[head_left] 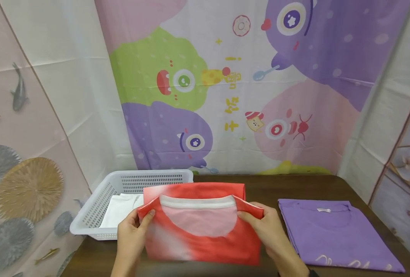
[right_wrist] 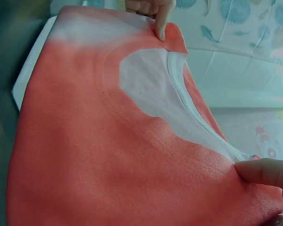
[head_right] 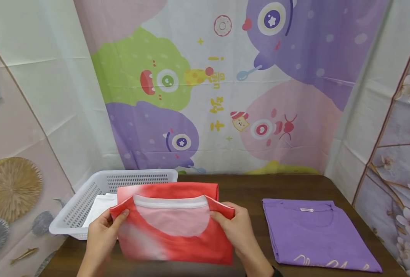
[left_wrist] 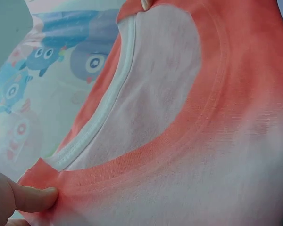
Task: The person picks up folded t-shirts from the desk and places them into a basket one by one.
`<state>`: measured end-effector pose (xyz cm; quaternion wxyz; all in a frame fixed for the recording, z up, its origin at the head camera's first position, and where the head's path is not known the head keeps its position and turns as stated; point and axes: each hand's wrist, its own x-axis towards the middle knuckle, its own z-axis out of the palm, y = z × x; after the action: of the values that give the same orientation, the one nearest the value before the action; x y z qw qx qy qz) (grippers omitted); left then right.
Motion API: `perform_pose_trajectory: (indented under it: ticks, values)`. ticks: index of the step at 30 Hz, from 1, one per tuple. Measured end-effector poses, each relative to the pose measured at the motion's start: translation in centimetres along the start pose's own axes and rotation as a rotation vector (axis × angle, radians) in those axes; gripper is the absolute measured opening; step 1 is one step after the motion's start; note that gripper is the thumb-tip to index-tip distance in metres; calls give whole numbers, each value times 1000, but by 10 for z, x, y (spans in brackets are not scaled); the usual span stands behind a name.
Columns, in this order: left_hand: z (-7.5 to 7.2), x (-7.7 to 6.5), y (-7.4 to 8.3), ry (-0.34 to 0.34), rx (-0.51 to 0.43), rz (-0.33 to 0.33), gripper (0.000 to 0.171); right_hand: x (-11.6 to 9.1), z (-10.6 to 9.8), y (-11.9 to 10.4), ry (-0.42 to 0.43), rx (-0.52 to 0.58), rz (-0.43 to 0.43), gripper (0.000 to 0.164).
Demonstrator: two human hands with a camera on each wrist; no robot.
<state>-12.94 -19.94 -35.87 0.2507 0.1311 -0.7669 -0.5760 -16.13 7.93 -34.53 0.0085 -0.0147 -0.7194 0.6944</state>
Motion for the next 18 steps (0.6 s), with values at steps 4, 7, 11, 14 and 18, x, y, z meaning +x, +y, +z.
perform_pose_trajectory:
  ticks: [4,7,11,14,18]
  values:
    - [-8,5,3,24,-25,-2,31,-1,8,-7,-16,3,-20,24]
    - [-13,8,4,42,-33,5,31,0,14,-11,-30,8,-30,23]
    - [-19,13,6,70,-24,10,32,1,24,-15,-39,12,-40,21]
    - [-25,17,7,85,2,6,33,2,32,-17,-38,14,-45,19]
    - [-35,23,8,99,47,-4,39,2,44,-20,-51,29,-53,19]
